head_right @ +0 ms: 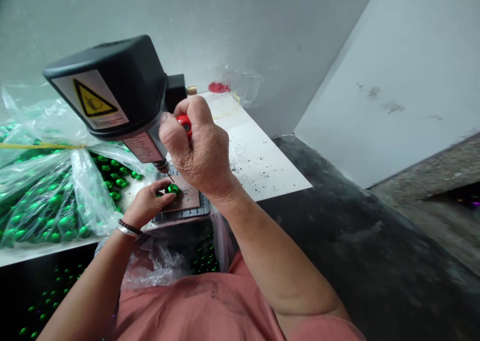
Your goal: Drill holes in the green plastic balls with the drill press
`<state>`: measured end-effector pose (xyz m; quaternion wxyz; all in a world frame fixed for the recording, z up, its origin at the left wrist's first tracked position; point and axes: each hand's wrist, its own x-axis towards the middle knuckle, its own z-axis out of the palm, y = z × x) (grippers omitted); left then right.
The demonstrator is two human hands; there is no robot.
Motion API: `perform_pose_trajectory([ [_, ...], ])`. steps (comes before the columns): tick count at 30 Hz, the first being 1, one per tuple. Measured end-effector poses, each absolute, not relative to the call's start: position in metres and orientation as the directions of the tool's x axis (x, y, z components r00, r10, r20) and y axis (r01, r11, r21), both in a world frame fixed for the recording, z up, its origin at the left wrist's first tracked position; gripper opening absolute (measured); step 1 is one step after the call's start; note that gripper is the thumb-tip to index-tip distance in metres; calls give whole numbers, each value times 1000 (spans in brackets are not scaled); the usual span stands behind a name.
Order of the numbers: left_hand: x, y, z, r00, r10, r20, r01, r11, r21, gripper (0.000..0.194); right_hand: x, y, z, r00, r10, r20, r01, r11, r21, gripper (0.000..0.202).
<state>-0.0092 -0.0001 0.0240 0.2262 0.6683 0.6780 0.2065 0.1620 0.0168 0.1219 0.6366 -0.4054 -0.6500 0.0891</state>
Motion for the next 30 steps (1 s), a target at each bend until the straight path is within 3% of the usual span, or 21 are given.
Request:
perform_pose_trajectory([
  [8, -8, 5, 23, 66, 997, 31, 861, -73, 504, 38, 163, 16, 122, 134, 644, 753, 420, 651, -632, 25],
  [21, -10, 9, 27, -3, 999, -46, 844, 28, 535, 42, 163, 16, 121, 139, 640, 755, 426, 649, -630, 26],
  [30, -20, 8, 23, 8, 990, -141, 713, 94, 694, 45, 162, 28, 142, 161, 647, 745, 423, 637, -645, 26],
])
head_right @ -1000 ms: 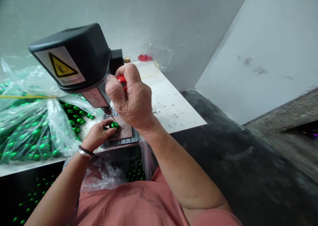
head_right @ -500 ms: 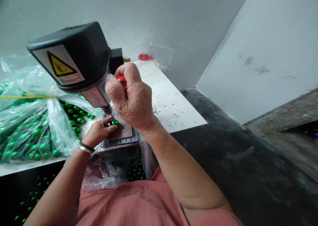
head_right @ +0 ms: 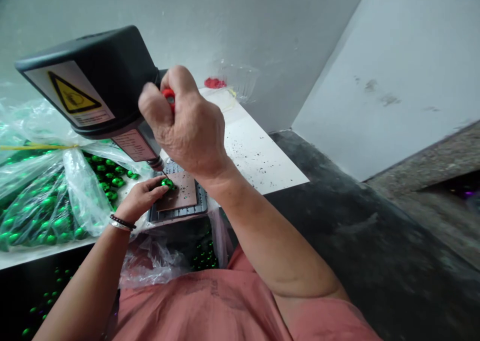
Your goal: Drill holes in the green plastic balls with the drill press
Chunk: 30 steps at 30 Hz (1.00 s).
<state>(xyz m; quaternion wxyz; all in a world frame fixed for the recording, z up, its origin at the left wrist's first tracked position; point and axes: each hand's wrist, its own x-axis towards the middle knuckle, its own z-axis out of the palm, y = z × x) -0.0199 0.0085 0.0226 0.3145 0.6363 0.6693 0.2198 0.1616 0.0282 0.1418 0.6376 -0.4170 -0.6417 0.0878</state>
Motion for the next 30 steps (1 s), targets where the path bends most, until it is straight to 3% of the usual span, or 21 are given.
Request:
perform_pose_trajectory([
  [11, -9, 11, 27, -36, 994, -103, 818, 89, 568, 48, 157, 71, 165, 163, 680, 715, 465, 586, -663, 29],
  [20, -7, 12, 17, -133, 986, -102, 753, 167, 636, 50, 159, 68, 163, 149, 694, 704, 427, 597, -679, 29],
  [30, -7, 16, 19, -53, 989, -136, 782, 126, 611, 52, 158, 67, 166, 134, 705, 697, 401, 605, -688, 31],
])
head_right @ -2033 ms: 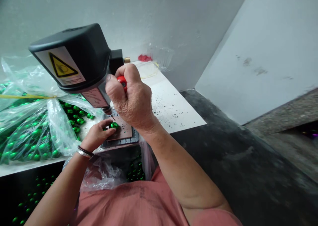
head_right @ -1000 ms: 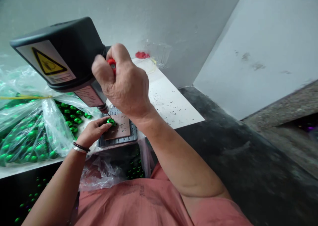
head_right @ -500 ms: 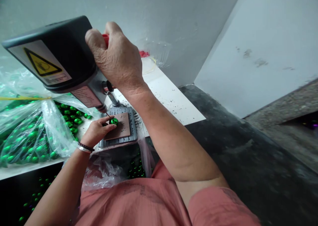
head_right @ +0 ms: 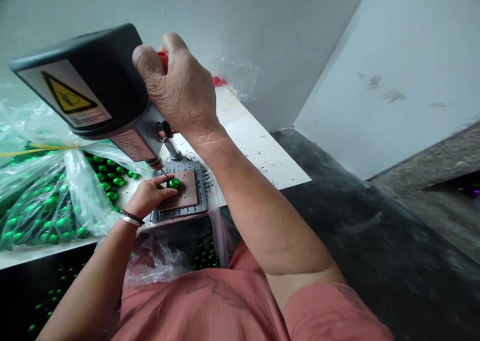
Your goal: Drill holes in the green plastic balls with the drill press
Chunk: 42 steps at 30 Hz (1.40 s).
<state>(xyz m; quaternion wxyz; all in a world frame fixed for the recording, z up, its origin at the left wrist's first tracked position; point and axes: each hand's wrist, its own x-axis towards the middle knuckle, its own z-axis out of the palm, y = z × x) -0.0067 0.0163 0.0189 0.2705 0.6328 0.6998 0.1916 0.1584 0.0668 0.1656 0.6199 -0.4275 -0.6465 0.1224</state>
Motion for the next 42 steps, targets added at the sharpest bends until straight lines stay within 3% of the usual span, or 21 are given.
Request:
perform_pose_trajectory([
  [9, -10, 15, 3, 22, 1000, -17, 828, -9, 560, 47, 163, 41, 150, 117, 653, 749, 339, 682, -648, 29],
  [19, -7, 8, 5, 77, 997, 23, 813, -77, 578, 49, 159, 38, 147, 175, 637, 750, 418, 642, -643, 25],
  [30, -7, 14, 4, -12, 1000, -7, 773, 13, 634, 46, 160, 31, 141, 174, 633, 755, 414, 648, -639, 22],
  [42, -8, 13, 1, 9, 1000, -1, 750, -6, 661, 44, 165, 3, 99, 93, 505, 858, 641, 629, -439, 7],
])
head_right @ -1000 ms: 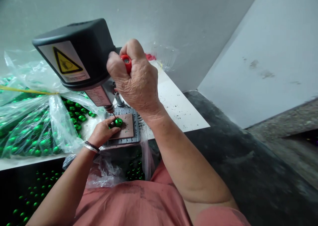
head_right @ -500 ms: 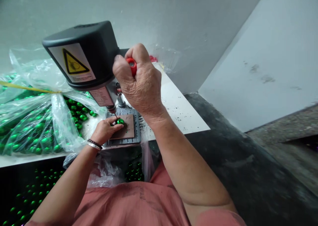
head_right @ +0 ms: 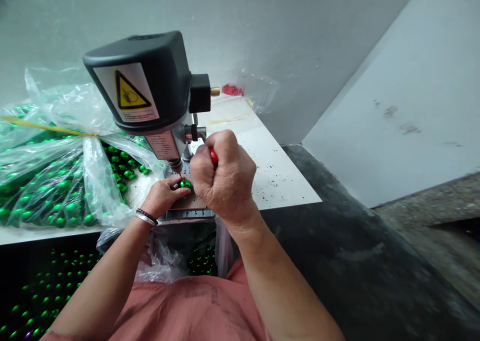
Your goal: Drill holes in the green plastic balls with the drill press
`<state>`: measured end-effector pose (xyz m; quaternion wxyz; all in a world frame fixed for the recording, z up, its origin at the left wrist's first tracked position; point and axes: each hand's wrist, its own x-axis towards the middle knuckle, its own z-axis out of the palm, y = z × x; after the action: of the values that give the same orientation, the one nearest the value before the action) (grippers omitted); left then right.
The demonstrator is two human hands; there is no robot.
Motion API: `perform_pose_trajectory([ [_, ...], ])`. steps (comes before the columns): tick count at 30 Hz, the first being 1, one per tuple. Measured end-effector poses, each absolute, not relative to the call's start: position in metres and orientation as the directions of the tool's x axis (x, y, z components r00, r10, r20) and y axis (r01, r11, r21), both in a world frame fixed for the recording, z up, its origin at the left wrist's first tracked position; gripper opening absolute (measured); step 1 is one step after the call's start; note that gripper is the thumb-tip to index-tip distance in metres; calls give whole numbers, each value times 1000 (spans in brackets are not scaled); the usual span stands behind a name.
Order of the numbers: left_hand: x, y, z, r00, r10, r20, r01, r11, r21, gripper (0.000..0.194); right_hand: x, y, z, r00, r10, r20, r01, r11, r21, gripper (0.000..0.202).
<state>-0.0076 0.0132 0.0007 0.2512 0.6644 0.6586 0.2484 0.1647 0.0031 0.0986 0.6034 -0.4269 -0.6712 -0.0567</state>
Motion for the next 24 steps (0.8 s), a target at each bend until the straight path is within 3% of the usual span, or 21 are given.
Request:
perform_pose_trajectory([
  [16, -5, 10, 6, -1, 1000, 6, 743, -4, 669, 41, 158, 4, 53, 161, 413, 896, 590, 688, -423, 10],
  [19, -6, 11, 4, -9, 1000, 4, 734, 4, 679, 42, 156, 6, 68, 191, 424, 885, 578, 680, -451, 4],
  [24, -4, 5, 1, -46, 999, 14, 714, 23, 699, 44, 156, 15, 117, 218, 531, 819, 564, 617, -550, 13],
])
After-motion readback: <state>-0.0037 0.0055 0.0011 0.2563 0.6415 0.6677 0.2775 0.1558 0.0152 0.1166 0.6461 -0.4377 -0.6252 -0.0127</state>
